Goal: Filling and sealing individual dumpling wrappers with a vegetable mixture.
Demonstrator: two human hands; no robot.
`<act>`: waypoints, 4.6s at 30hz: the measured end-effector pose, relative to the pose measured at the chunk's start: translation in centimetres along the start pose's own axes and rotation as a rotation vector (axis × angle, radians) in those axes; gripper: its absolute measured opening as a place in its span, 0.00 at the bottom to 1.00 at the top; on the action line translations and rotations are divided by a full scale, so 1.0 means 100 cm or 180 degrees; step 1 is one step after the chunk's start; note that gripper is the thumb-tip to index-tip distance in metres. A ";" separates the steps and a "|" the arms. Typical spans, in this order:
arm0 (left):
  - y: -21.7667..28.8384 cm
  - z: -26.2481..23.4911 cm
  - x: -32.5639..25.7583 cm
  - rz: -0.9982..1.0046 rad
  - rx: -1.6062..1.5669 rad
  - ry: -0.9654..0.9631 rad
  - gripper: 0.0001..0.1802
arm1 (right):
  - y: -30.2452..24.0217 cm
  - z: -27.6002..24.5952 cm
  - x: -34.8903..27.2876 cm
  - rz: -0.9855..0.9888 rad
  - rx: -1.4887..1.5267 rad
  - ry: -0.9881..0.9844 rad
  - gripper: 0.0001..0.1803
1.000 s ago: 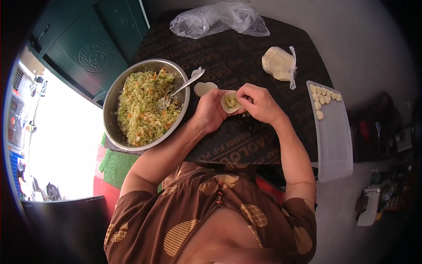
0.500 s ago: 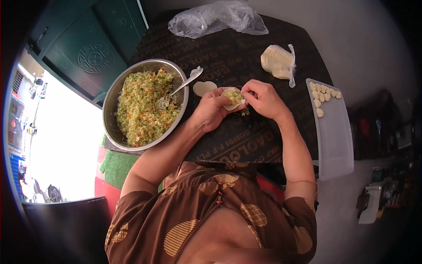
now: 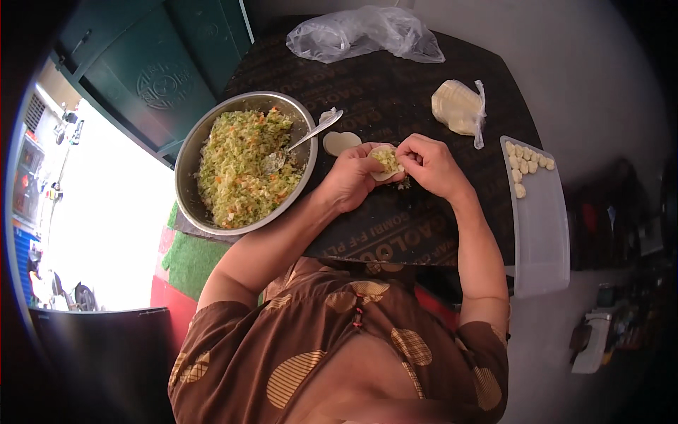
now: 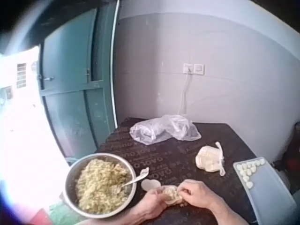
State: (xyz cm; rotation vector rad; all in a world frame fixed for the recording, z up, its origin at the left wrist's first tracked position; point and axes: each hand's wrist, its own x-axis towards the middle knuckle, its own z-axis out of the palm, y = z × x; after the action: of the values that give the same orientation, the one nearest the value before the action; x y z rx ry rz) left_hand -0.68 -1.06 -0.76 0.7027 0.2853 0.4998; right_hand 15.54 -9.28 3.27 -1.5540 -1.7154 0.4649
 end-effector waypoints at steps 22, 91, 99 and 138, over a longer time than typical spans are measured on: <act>0.004 -0.001 0.002 -0.0037 0.0020 0.0013 0.17 | 0.005 -0.003 0.000 -0.0035 -0.0011 0.0135 0.05; 0.001 -0.001 -0.001 -0.0064 0.0338 0.0123 0.18 | 0.011 0.004 -0.002 -0.0078 -0.0055 -0.0043 0.03; 0.003 0.001 -0.001 -0.0082 0.0248 0.0066 0.18 | 0.010 -0.003 0.000 0.0115 0.0041 -0.0081 0.03; 0.004 -0.003 0.004 0.0256 0.0267 0.0058 0.17 | 0.018 0.005 0.004 -0.0551 -0.0569 0.0381 0.06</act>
State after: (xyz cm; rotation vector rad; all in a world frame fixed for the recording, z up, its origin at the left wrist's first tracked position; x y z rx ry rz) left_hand -0.62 -0.41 -0.78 0.7938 0.2973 0.5736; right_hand 16.38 -8.39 1.79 -1.5069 -1.8182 0.1312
